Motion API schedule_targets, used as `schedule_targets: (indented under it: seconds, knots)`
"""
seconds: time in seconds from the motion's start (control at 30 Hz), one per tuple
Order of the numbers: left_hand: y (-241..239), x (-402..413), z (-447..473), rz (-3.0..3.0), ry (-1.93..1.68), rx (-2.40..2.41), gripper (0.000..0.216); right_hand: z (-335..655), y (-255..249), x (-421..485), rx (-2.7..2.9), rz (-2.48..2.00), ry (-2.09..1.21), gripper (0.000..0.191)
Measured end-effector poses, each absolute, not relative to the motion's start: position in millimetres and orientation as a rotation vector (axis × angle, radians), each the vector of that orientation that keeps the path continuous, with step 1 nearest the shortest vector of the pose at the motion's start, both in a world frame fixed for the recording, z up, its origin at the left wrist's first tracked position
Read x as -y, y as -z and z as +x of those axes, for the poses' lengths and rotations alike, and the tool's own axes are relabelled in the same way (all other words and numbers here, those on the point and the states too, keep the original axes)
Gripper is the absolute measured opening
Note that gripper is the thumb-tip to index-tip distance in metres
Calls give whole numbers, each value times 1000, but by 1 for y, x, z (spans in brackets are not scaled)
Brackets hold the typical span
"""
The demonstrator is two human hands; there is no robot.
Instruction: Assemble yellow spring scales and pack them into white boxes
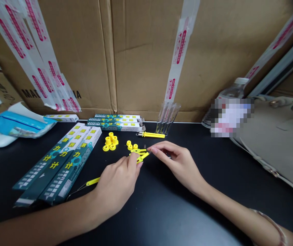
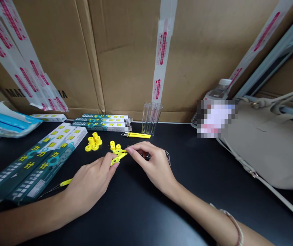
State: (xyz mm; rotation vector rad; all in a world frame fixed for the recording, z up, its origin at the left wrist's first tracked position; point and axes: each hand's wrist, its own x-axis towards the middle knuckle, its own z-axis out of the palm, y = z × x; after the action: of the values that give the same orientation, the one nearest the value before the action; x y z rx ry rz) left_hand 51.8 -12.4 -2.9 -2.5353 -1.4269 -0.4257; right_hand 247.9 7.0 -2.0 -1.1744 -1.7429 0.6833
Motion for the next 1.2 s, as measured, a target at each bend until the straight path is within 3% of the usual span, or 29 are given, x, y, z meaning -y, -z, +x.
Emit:
schedule_targets:
  seconds: [0.53, 0.77, 1.2]
  knots:
    - [4, 12, 49, -2638, 495, 1424, 2, 236, 1, -2, 1512, -1016, -1268, 25]
    - [4, 15, 46, -2695, 574, 1479, 11, 228, 2, 1, 1390, -893, -1536, 22]
    - [10, 15, 43, -2855, 766, 1557, 33, 222, 10, 3, 1436, -878, -1502, 25]
